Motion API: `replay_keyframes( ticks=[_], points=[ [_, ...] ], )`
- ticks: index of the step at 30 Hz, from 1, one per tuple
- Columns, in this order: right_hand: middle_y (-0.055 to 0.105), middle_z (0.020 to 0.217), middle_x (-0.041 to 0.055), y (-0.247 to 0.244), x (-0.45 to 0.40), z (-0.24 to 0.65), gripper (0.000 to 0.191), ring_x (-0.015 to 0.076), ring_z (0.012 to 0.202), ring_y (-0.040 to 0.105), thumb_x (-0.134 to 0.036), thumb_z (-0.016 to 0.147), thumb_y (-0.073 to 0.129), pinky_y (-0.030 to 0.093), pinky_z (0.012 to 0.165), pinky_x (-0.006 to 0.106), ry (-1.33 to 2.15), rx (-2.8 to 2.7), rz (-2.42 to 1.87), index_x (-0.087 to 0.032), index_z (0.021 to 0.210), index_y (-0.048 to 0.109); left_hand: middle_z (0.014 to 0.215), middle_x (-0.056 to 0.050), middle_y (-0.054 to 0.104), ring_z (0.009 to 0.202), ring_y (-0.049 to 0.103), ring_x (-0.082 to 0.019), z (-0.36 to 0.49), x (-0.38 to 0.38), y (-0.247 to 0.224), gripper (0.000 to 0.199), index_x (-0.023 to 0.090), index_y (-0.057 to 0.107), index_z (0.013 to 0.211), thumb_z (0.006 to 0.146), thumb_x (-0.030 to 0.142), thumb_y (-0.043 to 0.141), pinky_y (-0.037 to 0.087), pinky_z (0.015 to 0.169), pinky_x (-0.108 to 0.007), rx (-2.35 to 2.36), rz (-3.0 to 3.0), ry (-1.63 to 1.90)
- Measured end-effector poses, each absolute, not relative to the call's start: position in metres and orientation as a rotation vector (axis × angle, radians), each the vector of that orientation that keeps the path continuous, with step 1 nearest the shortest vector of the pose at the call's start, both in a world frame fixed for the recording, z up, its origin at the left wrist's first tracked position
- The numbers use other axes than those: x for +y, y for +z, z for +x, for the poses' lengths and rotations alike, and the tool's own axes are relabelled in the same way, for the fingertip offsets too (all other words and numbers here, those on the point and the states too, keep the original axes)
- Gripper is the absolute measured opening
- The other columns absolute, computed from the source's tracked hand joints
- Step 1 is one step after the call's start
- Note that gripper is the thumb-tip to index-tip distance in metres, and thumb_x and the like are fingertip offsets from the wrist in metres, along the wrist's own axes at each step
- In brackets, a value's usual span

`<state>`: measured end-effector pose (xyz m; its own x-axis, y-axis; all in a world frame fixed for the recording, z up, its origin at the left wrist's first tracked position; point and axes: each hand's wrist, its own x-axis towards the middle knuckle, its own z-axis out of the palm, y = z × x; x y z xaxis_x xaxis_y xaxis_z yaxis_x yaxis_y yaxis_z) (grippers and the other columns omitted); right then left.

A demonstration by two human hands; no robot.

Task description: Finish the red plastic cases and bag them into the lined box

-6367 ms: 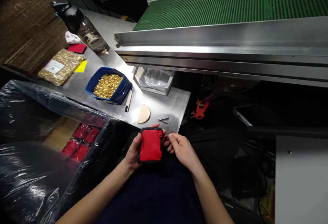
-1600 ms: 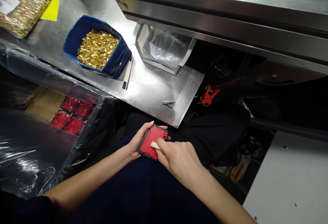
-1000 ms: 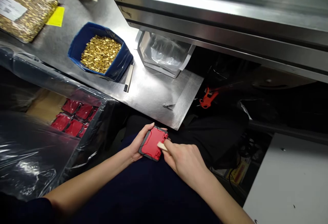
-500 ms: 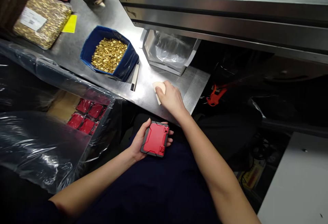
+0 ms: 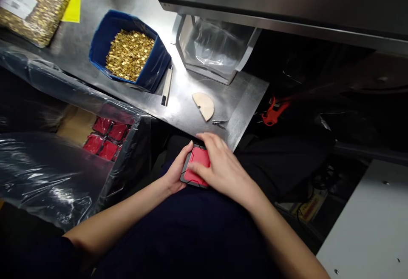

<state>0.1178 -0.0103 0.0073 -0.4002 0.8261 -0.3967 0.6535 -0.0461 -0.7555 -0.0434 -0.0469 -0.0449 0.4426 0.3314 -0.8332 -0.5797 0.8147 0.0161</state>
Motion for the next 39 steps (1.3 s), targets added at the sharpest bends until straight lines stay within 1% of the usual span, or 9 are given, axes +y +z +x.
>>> replay_keyframes(
  ticks=[9,13,15,17,19,21,25,32,39],
  points=[
    [0.024,0.17,0.0071,0.017,-0.044,0.139,0.106,0.0297,0.157,0.027,-0.036,0.083,0.081,0.033,0.127,0.052,1.827,-1.922,-1.534,-0.037,0.165,0.013,0.075,-0.008,0.075,0.063,0.07,-0.02,-0.041,-0.047,-0.042,0.046,0.013,0.072,0.102,0.095,0.058,0.063,0.059,0.064,-0.028,0.986,-0.237,0.508],
    [0.014,0.173,0.0047,0.02,-0.048,0.152,0.116,0.029,0.16,0.019,-0.042,0.08,0.085,0.028,0.129,0.051,1.873,-1.893,-1.493,-0.04,0.166,0.007,0.082,-0.013,0.078,0.067,0.074,-0.024,-0.041,-0.046,-0.041,0.054,0.01,0.071,0.112,0.096,0.061,0.058,0.061,0.067,-0.033,0.953,-0.209,0.497],
    [0.016,0.173,0.004,0.02,-0.052,0.159,0.108,0.0286,0.159,0.022,-0.047,0.083,0.083,0.032,0.128,0.049,1.841,-1.83,-1.521,-0.04,0.165,0.013,0.093,-0.017,0.079,0.074,0.076,-0.028,-0.041,-0.046,-0.041,0.059,0.01,0.069,0.12,0.098,0.062,0.052,0.062,0.071,-0.038,0.908,-0.19,0.487],
    [0.035,0.165,0.0057,0.017,-0.056,0.167,0.084,0.028,0.15,0.04,-0.05,0.09,0.075,0.042,0.121,0.046,1.741,-1.676,-1.619,-0.038,0.16,0.03,0.102,-0.02,0.079,0.08,0.078,-0.031,-0.041,-0.045,-0.041,0.06,0.01,0.066,0.126,0.1,0.062,0.046,0.062,0.075,-0.041,0.869,-0.177,0.495],
    [0.063,0.134,0.007,0.011,-0.061,0.179,0.05,0.0254,0.123,0.063,-0.049,0.099,0.062,0.054,0.105,0.043,1.595,-1.49,-1.784,-0.032,0.145,0.053,0.108,-0.022,0.077,0.084,0.078,-0.031,-0.041,-0.045,-0.041,0.06,0.01,0.065,0.125,0.102,0.06,0.042,0.062,0.078,-0.041,0.847,-0.173,0.505],
    [0.07,0.102,0.0048,0.002,-0.064,0.196,0.032,0.0224,0.094,0.07,-0.044,0.104,0.051,0.058,0.088,0.039,1.407,-1.372,-1.963,-0.029,0.127,0.066,0.11,-0.024,0.077,0.087,0.078,-0.032,-0.041,-0.044,-0.042,0.06,0.009,0.066,0.124,0.102,0.06,0.042,0.062,0.081,-0.042,0.835,-0.177,0.508],
    [0.066,0.119,0.0091,-0.021,-0.056,0.245,0.036,0.0248,0.103,0.068,-0.025,0.098,0.047,0.057,0.089,0.041,0.861,-1.48,-2.146,-0.028,0.13,0.065,0.112,-0.025,0.076,0.089,0.078,-0.033,-0.042,-0.043,-0.042,0.061,0.009,0.064,0.127,0.101,0.061,0.045,0.061,0.085,-0.045,0.807,-0.172,0.511],
    [0.064,0.127,0.0189,-0.077,0.029,0.316,0.068,0.0321,0.11,0.062,-0.012,0.093,0.048,0.052,0.088,0.041,0.413,-2.251,-2.43,-0.02,0.16,0.036,0.126,-0.024,0.072,0.102,0.075,-0.035,-0.046,-0.037,-0.039,0.065,0.011,0.058,0.139,0.1,0.062,0.049,0.058,0.094,-0.049,0.766,-0.155,0.524],
    [0.065,0.122,0.0233,-0.123,0.081,0.323,0.057,0.0313,0.112,0.057,-0.007,0.102,0.03,0.042,0.094,0.047,0.354,-2.509,-2.298,-0.02,0.154,0.049,0.128,-0.023,0.071,0.103,0.074,-0.035,-0.057,-0.038,-0.034,0.067,0.012,0.055,0.144,0.1,0.062,0.05,0.058,0.096,-0.049,0.844,-0.075,0.602]
  ],
)
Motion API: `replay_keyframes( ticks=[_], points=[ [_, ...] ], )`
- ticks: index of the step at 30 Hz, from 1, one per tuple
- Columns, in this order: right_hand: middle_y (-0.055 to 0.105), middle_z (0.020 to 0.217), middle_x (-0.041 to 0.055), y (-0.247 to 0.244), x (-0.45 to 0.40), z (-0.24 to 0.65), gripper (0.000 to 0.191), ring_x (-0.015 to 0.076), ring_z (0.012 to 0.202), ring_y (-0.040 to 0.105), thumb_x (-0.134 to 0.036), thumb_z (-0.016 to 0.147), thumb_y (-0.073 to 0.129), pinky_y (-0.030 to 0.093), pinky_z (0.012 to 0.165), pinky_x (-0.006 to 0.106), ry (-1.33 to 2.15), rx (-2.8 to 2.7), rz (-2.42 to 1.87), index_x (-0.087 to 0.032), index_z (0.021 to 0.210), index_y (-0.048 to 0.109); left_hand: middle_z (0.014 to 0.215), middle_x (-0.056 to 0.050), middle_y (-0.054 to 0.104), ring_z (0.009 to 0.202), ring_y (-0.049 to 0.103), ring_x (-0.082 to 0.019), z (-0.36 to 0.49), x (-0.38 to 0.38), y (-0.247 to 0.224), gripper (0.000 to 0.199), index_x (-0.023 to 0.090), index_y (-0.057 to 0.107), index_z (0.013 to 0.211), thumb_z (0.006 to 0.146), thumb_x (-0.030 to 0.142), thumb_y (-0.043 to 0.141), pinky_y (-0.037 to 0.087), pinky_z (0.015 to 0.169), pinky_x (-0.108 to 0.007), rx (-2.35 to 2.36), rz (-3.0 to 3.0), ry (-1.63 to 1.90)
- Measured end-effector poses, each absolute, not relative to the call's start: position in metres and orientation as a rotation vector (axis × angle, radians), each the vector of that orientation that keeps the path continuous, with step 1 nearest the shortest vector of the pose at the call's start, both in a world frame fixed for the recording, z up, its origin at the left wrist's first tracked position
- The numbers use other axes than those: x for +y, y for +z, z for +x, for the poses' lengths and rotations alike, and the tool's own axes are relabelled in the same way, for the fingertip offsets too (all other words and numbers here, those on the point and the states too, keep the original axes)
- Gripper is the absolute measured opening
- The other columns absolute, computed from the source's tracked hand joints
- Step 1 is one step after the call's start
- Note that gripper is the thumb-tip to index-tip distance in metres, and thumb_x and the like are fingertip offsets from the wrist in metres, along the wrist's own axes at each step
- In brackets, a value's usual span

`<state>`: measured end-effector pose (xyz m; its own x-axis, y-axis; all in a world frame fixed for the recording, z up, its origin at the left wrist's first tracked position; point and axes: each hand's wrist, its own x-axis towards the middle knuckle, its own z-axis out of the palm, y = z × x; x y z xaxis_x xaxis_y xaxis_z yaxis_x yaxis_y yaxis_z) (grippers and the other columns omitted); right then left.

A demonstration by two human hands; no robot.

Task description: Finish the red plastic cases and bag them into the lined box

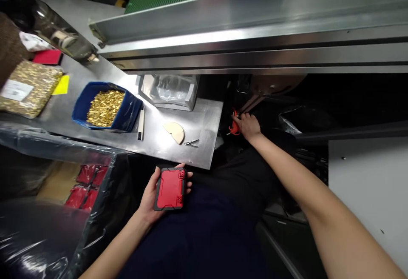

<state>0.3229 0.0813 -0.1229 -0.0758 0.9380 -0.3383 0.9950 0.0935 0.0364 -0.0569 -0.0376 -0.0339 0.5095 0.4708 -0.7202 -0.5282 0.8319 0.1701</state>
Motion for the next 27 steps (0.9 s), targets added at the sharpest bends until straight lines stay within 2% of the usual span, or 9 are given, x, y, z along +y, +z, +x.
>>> replay_keyframes(
  ticks=[4,8,10,12,14,16,18,22,27],
  points=[
    [0.059,0.136,0.0267,-0.115,0.08,0.33,0.052,0.0341,0.124,0.052,-0.009,0.1,0.035,0.037,0.101,0.05,-0.3,2.301,1.747,-0.011,0.149,0.053,0.129,-0.021,0.071,0.104,0.074,-0.033,-0.065,-0.041,-0.032,0.065,0.013,0.057,0.142,0.098,0.061,0.055,0.058,0.096,-0.047,0.894,-0.016,0.683],
    [0.049,0.155,0.0221,-0.083,0.068,0.34,0.06,0.0348,0.145,0.039,-0.01,0.082,0.057,0.025,0.119,0.052,-0.37,2.568,1.437,-0.009,0.142,0.055,0.134,-0.017,0.069,0.11,0.072,-0.032,-0.073,-0.047,-0.034,0.064,0.018,0.056,0.143,0.095,0.058,0.063,0.059,0.095,-0.044,0.957,0.07,0.763],
    [0.056,0.147,0.0214,-0.058,0.057,0.336,0.061,0.0354,0.143,0.044,-0.013,0.076,0.061,0.02,0.124,0.054,-0.404,2.736,1.167,-0.008,0.137,0.058,0.134,-0.015,0.069,0.114,0.07,-0.031,-0.075,-0.051,-0.037,0.064,0.021,0.056,0.144,0.093,0.057,0.068,0.059,0.095,-0.044,1.001,0.117,0.796],
    [0.07,0.124,0.0187,-0.029,0.042,0.321,0.045,0.0359,0.128,0.058,-0.018,0.076,0.064,0.024,0.123,0.056,-0.419,2.784,0.986,-0.011,0.12,0.066,0.133,-0.014,0.069,0.116,0.069,-0.031,-0.076,-0.055,-0.041,0.065,0.023,0.056,0.144,0.091,0.058,0.071,0.06,0.095,-0.044,1.038,0.172,0.824],
    [0.073,0.094,0.013,-0.001,0.024,0.296,0.024,0.0324,0.098,0.07,-0.022,0.074,0.068,0.04,0.112,0.053,-0.473,2.673,0.931,-0.015,0.096,0.069,0.131,-0.013,0.068,0.115,0.068,-0.03,-0.074,-0.059,-0.047,0.067,0.023,0.056,0.143,0.088,0.057,0.074,0.06,0.093,-0.044,1.07,0.249,0.858],
    [0.071,0.079,0.0097,0.021,0.008,0.266,0.015,0.0297,0.076,0.071,-0.021,0.069,0.069,0.053,0.08,0.044,-0.575,2.474,0.961,-0.017,0.083,0.069,0.133,-0.013,0.067,0.114,0.067,-0.029,-0.073,-0.063,-0.054,0.069,0.024,0.055,0.143,0.086,0.057,0.077,0.061,0.093,-0.043,1.097,0.345,0.884],
    [0.071,0.072,0.0076,0.037,-0.004,0.238,0.01,0.0287,0.066,0.07,-0.019,0.067,0.066,0.044,0.058,0.036,-0.717,2.291,0.993,-0.018,0.077,0.068,0.137,-0.014,0.064,0.116,0.066,-0.031,-0.073,-0.066,-0.061,0.073,0.024,0.054,0.144,0.084,0.06,0.077,0.06,0.094,-0.043,1.106,0.465,0.869],
    [0.074,0.072,0.0082,0.06,-0.01,0.21,0.006,0.0286,0.065,0.072,-0.018,0.07,0.063,0.029,0.051,0.034,-0.809,2.134,1.049,-0.019,0.071,0.069,0.143,-0.017,0.059,0.123,0.063,-0.037,-0.075,-0.068,-0.06,0.084,0.023,0.05,0.148,0.08,0.064,0.078,0.055,0.102,-0.049,1.137,0.797,0.745],
    [0.068,0.058,0.0038,0.096,0.005,0.214,0.011,0.0223,0.053,0.064,-0.012,0.063,0.062,0.028,0.048,0.031,-0.953,1.953,1.088,-0.022,0.06,0.063,0.149,-0.013,0.056,0.138,0.052,-0.038,-0.065,-0.054,-0.025,0.107,0.03,0.037,0.159,0.07,0.041,0.093,0.037,0.121,-0.053,1.155,1.355,0.546]
  ],
)
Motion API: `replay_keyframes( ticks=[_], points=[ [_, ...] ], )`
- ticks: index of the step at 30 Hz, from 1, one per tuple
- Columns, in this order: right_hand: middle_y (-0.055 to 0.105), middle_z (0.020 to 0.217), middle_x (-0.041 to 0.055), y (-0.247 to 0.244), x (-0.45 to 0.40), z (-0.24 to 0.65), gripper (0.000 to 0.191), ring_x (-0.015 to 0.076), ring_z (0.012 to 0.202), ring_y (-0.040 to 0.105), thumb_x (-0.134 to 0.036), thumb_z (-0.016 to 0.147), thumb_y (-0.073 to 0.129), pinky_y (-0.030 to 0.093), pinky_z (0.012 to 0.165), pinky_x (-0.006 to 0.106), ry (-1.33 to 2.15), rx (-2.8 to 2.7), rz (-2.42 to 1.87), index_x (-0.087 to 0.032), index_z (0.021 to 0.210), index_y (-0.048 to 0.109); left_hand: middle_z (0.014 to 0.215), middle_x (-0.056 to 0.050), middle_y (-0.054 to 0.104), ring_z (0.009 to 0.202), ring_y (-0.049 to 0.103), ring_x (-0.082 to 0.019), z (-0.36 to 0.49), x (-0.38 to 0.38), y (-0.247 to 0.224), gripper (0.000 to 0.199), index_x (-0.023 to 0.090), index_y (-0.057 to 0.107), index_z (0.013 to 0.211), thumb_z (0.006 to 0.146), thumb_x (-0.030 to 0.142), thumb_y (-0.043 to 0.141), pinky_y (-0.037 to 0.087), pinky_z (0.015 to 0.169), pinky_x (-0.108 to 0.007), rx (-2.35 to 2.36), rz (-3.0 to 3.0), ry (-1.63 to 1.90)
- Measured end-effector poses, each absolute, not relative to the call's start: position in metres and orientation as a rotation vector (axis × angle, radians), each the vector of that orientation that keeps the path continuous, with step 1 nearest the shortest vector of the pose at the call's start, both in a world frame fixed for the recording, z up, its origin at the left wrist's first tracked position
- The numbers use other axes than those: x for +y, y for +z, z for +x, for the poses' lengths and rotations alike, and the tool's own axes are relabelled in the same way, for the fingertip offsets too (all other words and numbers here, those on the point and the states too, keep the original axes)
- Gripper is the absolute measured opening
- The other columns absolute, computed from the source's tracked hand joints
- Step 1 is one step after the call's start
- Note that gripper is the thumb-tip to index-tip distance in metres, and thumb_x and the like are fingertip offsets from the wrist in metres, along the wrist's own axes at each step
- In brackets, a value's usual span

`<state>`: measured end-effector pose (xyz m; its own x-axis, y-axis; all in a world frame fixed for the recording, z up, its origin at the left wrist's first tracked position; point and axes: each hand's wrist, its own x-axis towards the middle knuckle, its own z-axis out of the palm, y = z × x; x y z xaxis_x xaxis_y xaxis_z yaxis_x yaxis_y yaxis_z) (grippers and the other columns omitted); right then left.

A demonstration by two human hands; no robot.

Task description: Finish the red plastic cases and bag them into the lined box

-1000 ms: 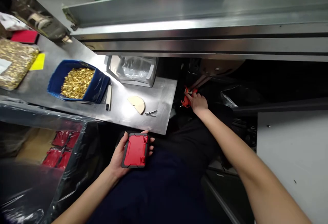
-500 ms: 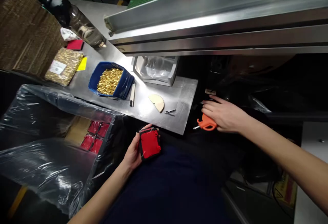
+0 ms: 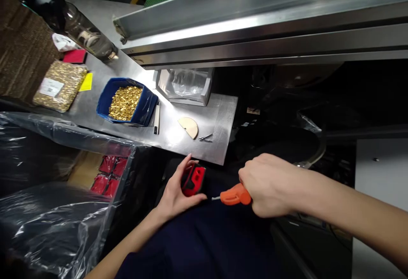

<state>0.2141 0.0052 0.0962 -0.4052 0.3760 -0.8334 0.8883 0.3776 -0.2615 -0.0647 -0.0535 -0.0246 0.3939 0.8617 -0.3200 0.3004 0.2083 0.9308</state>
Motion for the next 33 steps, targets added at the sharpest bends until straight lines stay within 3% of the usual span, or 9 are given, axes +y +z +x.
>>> replay_keyframes(
  ticks=[3,6,10,12,17,22,25,28,33],
  points=[
    [0.065,0.055,0.005,0.107,0.022,0.226,0.011,0.0217,0.049,0.06,-0.013,0.062,0.063,0.026,0.049,0.03,-0.875,1.931,1.223,-0.022,0.056,0.06,0.147,-0.013,0.059,0.137,0.053,-0.039,-0.06,-0.044,-0.011,0.11,0.03,0.039,0.159,0.066,0.038,0.096,0.035,0.123,-0.054,0.929,1.365,0.459],
    [0.064,0.056,0.0047,0.101,0.037,0.24,0.01,0.0194,0.046,0.056,-0.013,0.062,0.062,0.024,0.05,0.03,-0.876,1.929,1.318,-0.022,0.057,0.06,0.147,-0.013,0.058,0.127,0.061,-0.039,-0.062,-0.042,-0.017,0.109,0.033,0.037,0.159,0.068,0.056,0.091,0.043,0.116,-0.059,0.782,0.856,0.567],
    [0.062,0.054,0.0024,0.086,0.036,0.252,0.012,0.0169,0.045,0.051,-0.018,0.066,0.06,0.023,0.049,0.03,-0.992,1.934,1.249,-0.022,0.055,0.057,0.157,-0.012,0.048,0.121,0.065,-0.034,-0.071,-0.044,-0.033,0.096,0.036,0.034,0.159,0.081,0.088,0.055,0.051,0.106,-0.063,0.776,0.315,0.759],
    [0.06,0.053,0.0013,0.083,0.03,0.253,0.016,0.0162,0.045,0.05,-0.022,0.07,0.06,0.022,0.048,0.029,-1.074,1.949,1.202,-0.022,0.054,0.055,0.159,-0.012,0.048,0.126,0.063,-0.034,-0.074,-0.041,-0.032,0.095,0.037,0.029,0.161,0.083,0.079,0.064,0.048,0.11,-0.061,0.888,0.488,0.708],
    [0.064,0.057,0.0029,0.088,0.033,0.238,0.008,0.018,0.047,0.055,-0.017,0.065,0.061,0.026,0.049,0.029,-0.932,1.96,1.254,-0.022,0.059,0.061,0.155,-0.014,0.053,0.14,0.048,-0.04,-0.065,-0.018,-0.008,0.125,0.035,0.012,0.166,0.07,0.026,0.091,0.036,0.119,-0.061,0.949,1.656,0.211],
    [0.062,0.057,0.0044,0.083,0.042,0.218,0.011,0.0205,0.049,0.059,-0.023,0.07,0.068,0.033,0.051,0.031,-0.736,2.078,1.182,-0.02,0.061,0.064,0.151,-0.017,0.056,0.133,0.057,-0.038,-0.06,0.002,0.005,0.137,0.031,-0.001,0.166,0.066,0.021,0.091,0.047,0.111,-0.053,0.714,1.739,0.027],
    [0.07,0.077,0.0071,0.062,0.037,0.238,0.005,0.0244,0.071,0.067,-0.021,0.078,0.067,0.044,0.067,0.033,-0.633,2.174,1.265,-0.019,0.081,0.07,0.149,-0.013,0.059,0.135,0.057,-0.035,-0.077,0.0,-0.001,0.12,0.035,0.021,0.164,0.069,0.031,0.093,0.043,0.117,-0.051,0.814,1.398,0.173],
    [0.065,0.124,0.0171,0.025,0.034,0.273,0.03,0.0332,0.113,0.06,-0.018,0.088,0.06,0.042,0.094,0.041,-0.409,2.284,1.408,-0.017,0.117,0.067,0.151,-0.016,0.056,0.13,0.061,-0.038,-0.091,-0.013,-0.014,0.086,0.027,0.048,0.152,0.078,0.052,0.084,0.051,0.108,-0.05,0.841,0.928,0.441],
    [0.058,0.134,0.0213,-0.053,0.055,0.303,0.045,0.0331,0.112,0.055,-0.012,0.098,0.043,0.041,0.091,0.04,-0.263,2.146,1.628,-0.017,0.142,0.054,0.142,-0.018,0.065,0.112,0.072,-0.034,-0.08,-0.031,-0.027,0.069,0.02,0.056,0.144,0.092,0.065,0.061,0.055,0.1,-0.047,0.76,0.288,0.681]
  ],
)
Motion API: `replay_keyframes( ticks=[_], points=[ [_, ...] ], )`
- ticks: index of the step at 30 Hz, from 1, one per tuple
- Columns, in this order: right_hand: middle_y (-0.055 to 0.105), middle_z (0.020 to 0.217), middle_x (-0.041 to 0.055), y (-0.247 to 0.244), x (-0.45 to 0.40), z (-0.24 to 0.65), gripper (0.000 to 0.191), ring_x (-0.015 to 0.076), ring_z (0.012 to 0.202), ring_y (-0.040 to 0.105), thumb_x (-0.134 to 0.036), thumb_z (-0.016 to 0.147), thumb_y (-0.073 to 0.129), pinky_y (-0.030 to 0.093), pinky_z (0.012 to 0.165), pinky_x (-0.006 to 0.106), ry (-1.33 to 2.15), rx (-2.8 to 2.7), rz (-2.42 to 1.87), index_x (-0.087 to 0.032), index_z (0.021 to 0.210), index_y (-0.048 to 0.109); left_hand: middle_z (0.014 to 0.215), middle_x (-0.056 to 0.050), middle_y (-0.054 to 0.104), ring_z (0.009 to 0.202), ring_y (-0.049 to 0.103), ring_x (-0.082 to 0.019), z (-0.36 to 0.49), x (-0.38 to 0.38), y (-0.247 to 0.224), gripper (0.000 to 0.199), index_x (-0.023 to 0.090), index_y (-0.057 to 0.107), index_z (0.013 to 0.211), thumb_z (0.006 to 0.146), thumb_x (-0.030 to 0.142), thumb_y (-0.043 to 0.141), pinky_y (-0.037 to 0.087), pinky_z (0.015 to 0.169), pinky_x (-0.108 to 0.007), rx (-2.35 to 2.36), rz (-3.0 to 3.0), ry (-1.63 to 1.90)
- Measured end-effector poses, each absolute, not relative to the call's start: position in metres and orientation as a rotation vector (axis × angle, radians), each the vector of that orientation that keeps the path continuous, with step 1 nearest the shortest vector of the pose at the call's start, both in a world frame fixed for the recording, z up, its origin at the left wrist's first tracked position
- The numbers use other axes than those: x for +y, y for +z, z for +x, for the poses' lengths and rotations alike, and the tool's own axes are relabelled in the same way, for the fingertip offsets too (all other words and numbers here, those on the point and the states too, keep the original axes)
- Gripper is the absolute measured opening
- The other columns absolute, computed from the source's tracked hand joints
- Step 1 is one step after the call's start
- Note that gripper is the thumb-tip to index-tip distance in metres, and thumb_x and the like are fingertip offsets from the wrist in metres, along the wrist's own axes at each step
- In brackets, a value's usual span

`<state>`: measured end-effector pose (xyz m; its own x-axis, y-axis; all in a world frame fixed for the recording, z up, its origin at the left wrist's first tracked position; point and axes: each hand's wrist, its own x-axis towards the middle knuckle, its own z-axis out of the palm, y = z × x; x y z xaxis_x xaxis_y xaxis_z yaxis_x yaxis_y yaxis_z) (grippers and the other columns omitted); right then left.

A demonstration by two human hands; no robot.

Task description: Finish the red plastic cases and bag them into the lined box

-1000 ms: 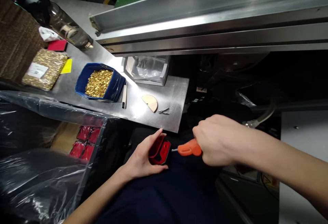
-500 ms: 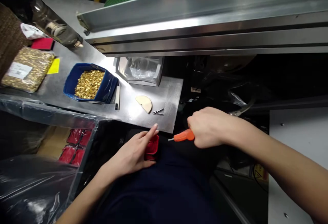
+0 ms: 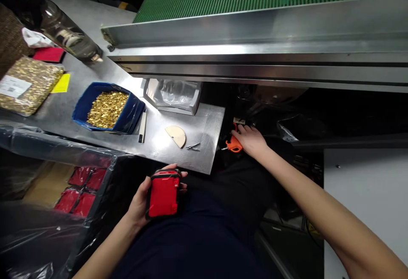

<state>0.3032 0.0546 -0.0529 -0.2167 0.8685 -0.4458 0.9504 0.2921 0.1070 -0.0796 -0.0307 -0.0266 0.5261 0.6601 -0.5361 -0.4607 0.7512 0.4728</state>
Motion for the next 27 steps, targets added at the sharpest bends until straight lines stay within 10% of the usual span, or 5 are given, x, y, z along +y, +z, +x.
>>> replay_keyframes(
  ticks=[18,27],
  points=[
    [0.041,0.148,0.0245,-0.123,0.064,0.308,0.061,0.0303,0.111,0.064,-0.013,0.102,0.032,0.053,0.074,0.034,-0.324,1.844,2.12,-0.018,0.162,0.021,0.139,-0.023,0.067,0.11,0.074,-0.033,-0.065,-0.037,-0.034,0.065,0.012,0.057,0.142,0.099,0.06,0.054,0.058,0.089,-0.038,0.781,0.031,0.635],
    [0.066,0.117,0.0265,-0.108,0.064,0.308,0.047,0.0324,0.097,0.072,-0.022,0.099,0.045,0.05,0.076,0.038,-0.574,1.575,2.46,-0.008,0.144,0.042,0.126,-0.022,0.073,0.101,0.075,-0.03,-0.016,0.015,-0.051,0.066,0.006,0.068,0.124,0.098,0.064,0.052,0.059,0.083,-0.036,0.743,0.031,0.591]
  ],
)
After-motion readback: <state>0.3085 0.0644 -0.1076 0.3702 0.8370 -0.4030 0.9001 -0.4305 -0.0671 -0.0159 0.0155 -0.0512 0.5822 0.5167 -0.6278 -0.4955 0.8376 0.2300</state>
